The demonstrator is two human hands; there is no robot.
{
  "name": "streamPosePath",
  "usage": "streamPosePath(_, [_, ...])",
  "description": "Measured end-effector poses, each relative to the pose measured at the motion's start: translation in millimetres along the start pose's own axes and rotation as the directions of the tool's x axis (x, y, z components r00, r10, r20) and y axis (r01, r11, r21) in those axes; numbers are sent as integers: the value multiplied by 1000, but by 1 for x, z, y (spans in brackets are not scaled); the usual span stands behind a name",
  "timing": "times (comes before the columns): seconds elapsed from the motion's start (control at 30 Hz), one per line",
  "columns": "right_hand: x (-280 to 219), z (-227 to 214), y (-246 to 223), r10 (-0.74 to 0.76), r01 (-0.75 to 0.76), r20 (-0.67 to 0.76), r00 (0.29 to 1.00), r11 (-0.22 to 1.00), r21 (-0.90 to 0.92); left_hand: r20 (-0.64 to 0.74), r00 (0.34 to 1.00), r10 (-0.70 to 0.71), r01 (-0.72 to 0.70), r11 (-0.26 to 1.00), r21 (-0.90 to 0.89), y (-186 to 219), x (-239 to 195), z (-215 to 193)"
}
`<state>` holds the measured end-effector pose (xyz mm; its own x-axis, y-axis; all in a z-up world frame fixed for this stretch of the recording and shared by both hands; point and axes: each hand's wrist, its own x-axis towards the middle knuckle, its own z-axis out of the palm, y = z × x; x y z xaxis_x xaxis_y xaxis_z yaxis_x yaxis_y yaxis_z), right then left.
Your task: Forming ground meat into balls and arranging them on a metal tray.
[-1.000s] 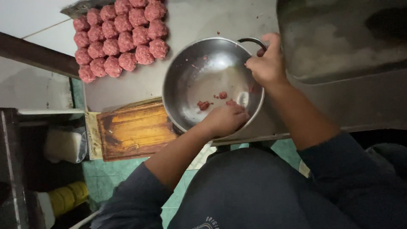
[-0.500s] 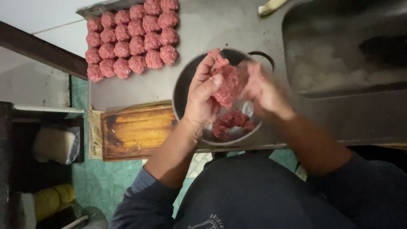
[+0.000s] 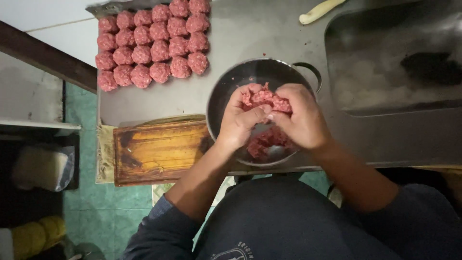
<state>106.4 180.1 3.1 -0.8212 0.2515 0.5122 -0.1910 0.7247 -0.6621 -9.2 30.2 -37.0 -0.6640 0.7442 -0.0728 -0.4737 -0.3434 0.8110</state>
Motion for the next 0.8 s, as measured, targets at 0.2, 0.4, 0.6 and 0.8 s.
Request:
streamPosePath(0.2, [14, -6, -21, -77, 66, 116, 990, 993, 96, 52, 992, 117, -118, 993, 19, -6, -1, -9])
streamPosePath(0.4, [15, -29, -39, 44, -86, 209, 977, 977, 195, 63, 988, 144, -145, 989, 14, 10, -2, -25])
streamPosePath(0.6, [-32, 28, 73, 215, -397, 482, 850, 861, 317, 30, 986, 167, -166, 986, -29, 47, -11, 11])
streamPosePath(0.8, [2, 44, -19, 625, -254, 279, 729, -131, 958, 25, 931, 364, -291, 699, 653, 7, -10, 47])
